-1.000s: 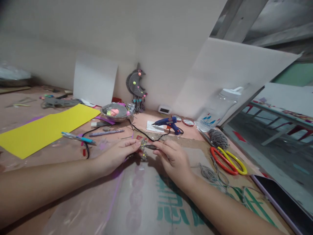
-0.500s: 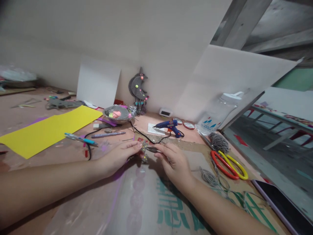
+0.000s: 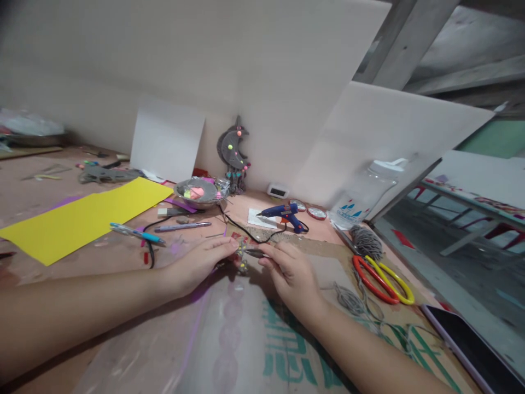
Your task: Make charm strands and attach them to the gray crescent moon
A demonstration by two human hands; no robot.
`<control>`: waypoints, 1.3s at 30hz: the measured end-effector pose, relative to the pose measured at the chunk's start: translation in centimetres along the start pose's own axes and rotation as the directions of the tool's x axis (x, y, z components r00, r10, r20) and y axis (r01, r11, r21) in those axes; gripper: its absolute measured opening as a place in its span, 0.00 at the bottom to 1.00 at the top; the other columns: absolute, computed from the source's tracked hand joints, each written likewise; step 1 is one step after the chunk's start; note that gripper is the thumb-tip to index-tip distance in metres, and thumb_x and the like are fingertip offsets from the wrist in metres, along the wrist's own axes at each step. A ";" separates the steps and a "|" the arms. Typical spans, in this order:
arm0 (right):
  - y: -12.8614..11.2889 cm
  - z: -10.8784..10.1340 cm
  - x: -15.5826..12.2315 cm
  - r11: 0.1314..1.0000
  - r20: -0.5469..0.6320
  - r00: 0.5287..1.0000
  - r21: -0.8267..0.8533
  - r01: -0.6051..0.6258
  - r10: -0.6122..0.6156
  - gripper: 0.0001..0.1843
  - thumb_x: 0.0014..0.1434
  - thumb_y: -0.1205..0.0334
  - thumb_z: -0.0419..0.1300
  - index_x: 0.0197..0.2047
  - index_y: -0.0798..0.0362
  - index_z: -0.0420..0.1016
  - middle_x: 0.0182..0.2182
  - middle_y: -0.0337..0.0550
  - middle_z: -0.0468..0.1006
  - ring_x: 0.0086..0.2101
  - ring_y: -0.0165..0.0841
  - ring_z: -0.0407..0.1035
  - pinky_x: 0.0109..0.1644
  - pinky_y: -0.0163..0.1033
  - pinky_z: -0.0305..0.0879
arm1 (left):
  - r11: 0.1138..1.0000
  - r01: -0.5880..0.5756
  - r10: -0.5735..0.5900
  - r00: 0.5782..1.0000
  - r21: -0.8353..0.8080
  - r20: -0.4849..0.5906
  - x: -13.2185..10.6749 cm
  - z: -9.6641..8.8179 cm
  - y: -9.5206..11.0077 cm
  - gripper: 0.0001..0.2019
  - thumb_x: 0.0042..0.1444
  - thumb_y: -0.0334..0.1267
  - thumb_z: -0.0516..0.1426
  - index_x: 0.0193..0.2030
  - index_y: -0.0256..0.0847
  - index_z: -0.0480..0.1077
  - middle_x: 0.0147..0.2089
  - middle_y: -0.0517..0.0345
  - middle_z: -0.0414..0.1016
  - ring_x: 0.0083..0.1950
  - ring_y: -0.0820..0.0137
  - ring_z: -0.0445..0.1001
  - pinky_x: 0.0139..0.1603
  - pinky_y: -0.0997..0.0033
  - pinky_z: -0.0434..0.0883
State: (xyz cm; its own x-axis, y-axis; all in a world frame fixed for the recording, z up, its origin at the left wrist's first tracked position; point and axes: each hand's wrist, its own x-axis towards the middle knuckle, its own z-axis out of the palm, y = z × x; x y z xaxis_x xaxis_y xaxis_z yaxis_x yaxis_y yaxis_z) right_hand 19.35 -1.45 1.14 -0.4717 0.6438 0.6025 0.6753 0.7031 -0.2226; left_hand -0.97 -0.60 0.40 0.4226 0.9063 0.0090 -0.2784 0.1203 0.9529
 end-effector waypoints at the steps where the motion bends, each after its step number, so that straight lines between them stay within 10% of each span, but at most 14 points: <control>1: 0.0 0.0 0.0 1.000 -0.003 1.000 -0.001 0.006 -0.006 0.12 0.63 0.63 0.54 0.47 0.50 0.74 0.25 0.40 0.70 0.29 0.33 0.67 0.31 0.36 0.64 | 1.000 -0.002 0.002 1.000 0.009 -0.002 0.0 0.0 0.0 0.15 0.53 0.46 0.57 0.25 0.36 0.67 0.26 0.57 0.68 0.30 0.71 0.66 0.31 0.72 0.64; 25: -0.3 0.1 -0.2 0.999 -0.009 1.000 0.032 -0.020 0.021 0.11 0.63 0.63 0.53 0.47 0.52 0.73 0.28 0.42 0.72 0.31 0.33 0.68 0.34 0.37 0.65 | 0.997 -0.006 0.009 1.000 0.073 -0.029 0.0 0.2 0.3 0.13 0.55 0.43 0.53 0.25 0.36 0.66 0.26 0.58 0.67 0.30 0.72 0.65 0.32 0.73 0.63; 30: 0.0 0.2 0.0 0.968 -0.054 0.974 0.140 -0.209 0.218 0.12 0.62 0.57 0.53 0.46 0.51 0.72 0.36 0.45 0.77 0.36 0.37 0.71 0.39 0.40 0.68 | 0.998 0.006 -0.006 1.000 0.060 -0.005 -0.1 0.2 0.3 0.14 0.53 0.46 0.54 0.25 0.36 0.65 0.26 0.58 0.66 0.29 0.72 0.65 0.29 0.73 0.63; 34: 1.2 -0.3 0.8 0.827 -0.084 0.863 0.344 -0.444 0.498 0.16 0.63 0.51 0.49 0.42 0.52 0.71 0.35 0.45 0.76 0.34 0.35 0.71 0.35 0.39 0.69 | 0.999 0.005 -0.005 1.000 0.046 -0.005 -0.1 0.2 0.0 0.16 0.52 0.49 0.55 0.25 0.36 0.65 0.26 0.57 0.67 0.29 0.73 0.65 0.29 0.73 0.63; 39: 1.2 -0.1 0.7 0.824 -0.046 0.869 0.346 -0.449 0.492 0.14 0.62 0.50 0.51 0.41 0.51 0.70 0.31 0.42 0.74 0.32 0.34 0.70 0.36 0.38 0.68 | 0.997 -0.010 0.010 1.000 0.082 0.004 0.1 0.0 -0.3 0.17 0.53 0.49 0.55 0.25 0.36 0.65 0.27 0.57 0.67 0.29 0.72 0.66 0.30 0.73 0.63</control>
State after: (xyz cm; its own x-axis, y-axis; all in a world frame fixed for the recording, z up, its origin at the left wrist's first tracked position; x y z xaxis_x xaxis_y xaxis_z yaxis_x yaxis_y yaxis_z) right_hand 19.85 -0.14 1.37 -0.0518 0.8920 0.4491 0.5719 0.3952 -0.7189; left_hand -0.84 -0.52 0.09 0.4233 0.9058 0.0198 -0.2115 0.0775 0.9743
